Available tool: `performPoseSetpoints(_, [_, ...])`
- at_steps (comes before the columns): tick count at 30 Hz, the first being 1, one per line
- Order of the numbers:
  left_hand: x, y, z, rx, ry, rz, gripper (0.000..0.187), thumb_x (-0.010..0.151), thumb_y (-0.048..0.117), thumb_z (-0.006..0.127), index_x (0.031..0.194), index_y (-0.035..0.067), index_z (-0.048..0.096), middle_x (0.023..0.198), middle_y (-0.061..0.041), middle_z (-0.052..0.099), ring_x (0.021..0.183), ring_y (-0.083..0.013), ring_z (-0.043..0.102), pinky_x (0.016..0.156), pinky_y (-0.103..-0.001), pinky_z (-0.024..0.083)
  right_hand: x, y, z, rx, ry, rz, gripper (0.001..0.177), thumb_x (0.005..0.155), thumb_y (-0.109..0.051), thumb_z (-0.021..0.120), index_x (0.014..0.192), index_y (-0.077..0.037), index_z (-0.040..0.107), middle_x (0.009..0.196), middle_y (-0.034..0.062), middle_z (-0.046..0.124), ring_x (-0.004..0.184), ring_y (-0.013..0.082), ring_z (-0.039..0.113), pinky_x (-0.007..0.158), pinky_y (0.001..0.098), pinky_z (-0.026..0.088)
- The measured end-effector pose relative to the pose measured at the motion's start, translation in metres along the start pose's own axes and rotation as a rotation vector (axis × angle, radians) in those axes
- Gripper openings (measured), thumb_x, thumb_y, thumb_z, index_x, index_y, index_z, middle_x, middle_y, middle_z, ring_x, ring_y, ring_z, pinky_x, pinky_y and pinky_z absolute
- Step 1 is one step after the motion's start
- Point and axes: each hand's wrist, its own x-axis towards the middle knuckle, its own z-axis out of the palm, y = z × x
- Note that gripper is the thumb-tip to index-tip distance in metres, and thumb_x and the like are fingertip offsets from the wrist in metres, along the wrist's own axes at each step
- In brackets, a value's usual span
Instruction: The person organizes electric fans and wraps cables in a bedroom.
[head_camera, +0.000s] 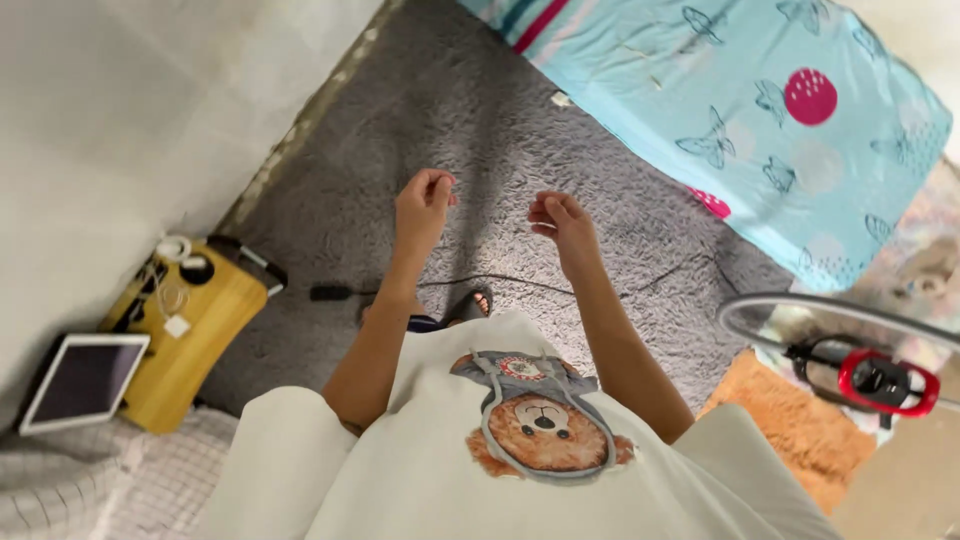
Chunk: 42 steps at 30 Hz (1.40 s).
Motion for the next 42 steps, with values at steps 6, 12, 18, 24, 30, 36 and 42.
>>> performPoseSetpoints(6, [0.089, 0.037, 0.098, 0.133, -0.047, 0.027, 0.018, 0.105, 0.017, 0.06, 0.104, 0.001, 0.069, 0.087, -0.002, 0.072, 0.076, -0.0103, 0.071, 0.07, -0.029, 0.056, 0.08, -0.054, -0.074, 0.05, 0.111, -0.015, 0.022, 0.106, -0.023, 0.055, 0.115, -0.008, 0.068, 0.101, 0.0042, 0.073, 0.091, 0.0162, 0.071, 0.081, 0.0333, 0.06])
performPoseSetpoints(12, [0.201, 0.01, 0.172, 0.166, -0.102, -0.005, 0.021, 0.106, 0.021, 0.06, 0.103, 0.003, 0.069, 0.087, -0.004, 0.072, 0.076, -0.0121, 0.071, 0.071, -0.031, 0.057, 0.176, -0.111, -0.136, 0.111, 0.156, -0.066, 0.022, 0.107, -0.022, 0.057, 0.116, -0.006, 0.068, 0.102, 0.004, 0.073, 0.092, 0.0153, 0.07, 0.082, 0.0325, 0.059])
performPoseSetpoints(18, [0.308, 0.002, 0.24, 0.464, -0.246, -0.015, 0.023, 0.107, 0.026, 0.057, 0.104, 0.007, 0.07, 0.085, -0.004, 0.071, 0.072, -0.0146, 0.067, 0.066, -0.034, 0.054, 0.265, -0.147, -0.197, 0.167, 0.242, -0.004, 0.021, 0.107, -0.022, 0.057, 0.117, -0.007, 0.067, 0.101, 0.0039, 0.073, 0.09, 0.0153, 0.072, 0.079, 0.032, 0.059])
performPoseSetpoints(24, [0.396, -0.038, 0.312, 0.498, -0.243, 0.101, 0.023, 0.108, 0.026, 0.059, 0.105, 0.007, 0.07, 0.085, -0.005, 0.07, 0.071, -0.0163, 0.063, 0.066, -0.036, 0.053, 0.379, -0.169, -0.277, 0.256, 0.26, 0.045, 0.024, 0.105, -0.022, 0.058, 0.123, -0.007, 0.064, 0.1, 0.0055, 0.073, 0.087, 0.0164, 0.071, 0.077, 0.0327, 0.059])
performPoseSetpoints(30, [0.467, -0.092, 0.384, 0.702, -0.022, 0.382, 0.019, 0.109, 0.022, 0.061, 0.104, 0.007, 0.071, 0.094, -0.009, 0.068, 0.081, -0.0251, 0.065, 0.074, -0.04, 0.054, 0.52, -0.175, -0.363, 0.127, 0.156, 0.218, 0.025, 0.104, -0.021, 0.059, 0.122, -0.006, 0.065, 0.098, 0.0054, 0.073, 0.084, 0.0164, 0.071, 0.074, 0.0321, 0.06])
performPoseSetpoints(36, [0.524, -0.177, 0.451, 0.483, 0.047, -0.006, 0.018, 0.104, 0.021, 0.061, 0.105, 0.005, 0.069, 0.096, -0.011, 0.071, 0.085, -0.0254, 0.072, 0.074, -0.037, 0.058, 0.653, -0.1, -0.432, -0.104, 0.065, 0.374, 0.025, 0.101, -0.023, 0.06, 0.119, -0.006, 0.065, 0.092, 0.0056, 0.072, 0.079, 0.0168, 0.071, 0.069, 0.0335, 0.06])
performPoseSetpoints(42, [0.584, -0.277, 0.5, 0.557, 0.052, 0.002, 0.017, 0.104, 0.018, 0.062, 0.104, 0.004, 0.07, 0.098, -0.013, 0.07, 0.085, -0.0266, 0.071, 0.074, -0.037, 0.057, 0.79, 0.058, -0.482, -0.632, 0.007, 0.231, 0.019, 0.096, -0.023, 0.068, 0.11, -0.01, 0.07, 0.094, 0.0081, 0.073, 0.085, 0.0245, 0.071, 0.075, 0.038, 0.057])
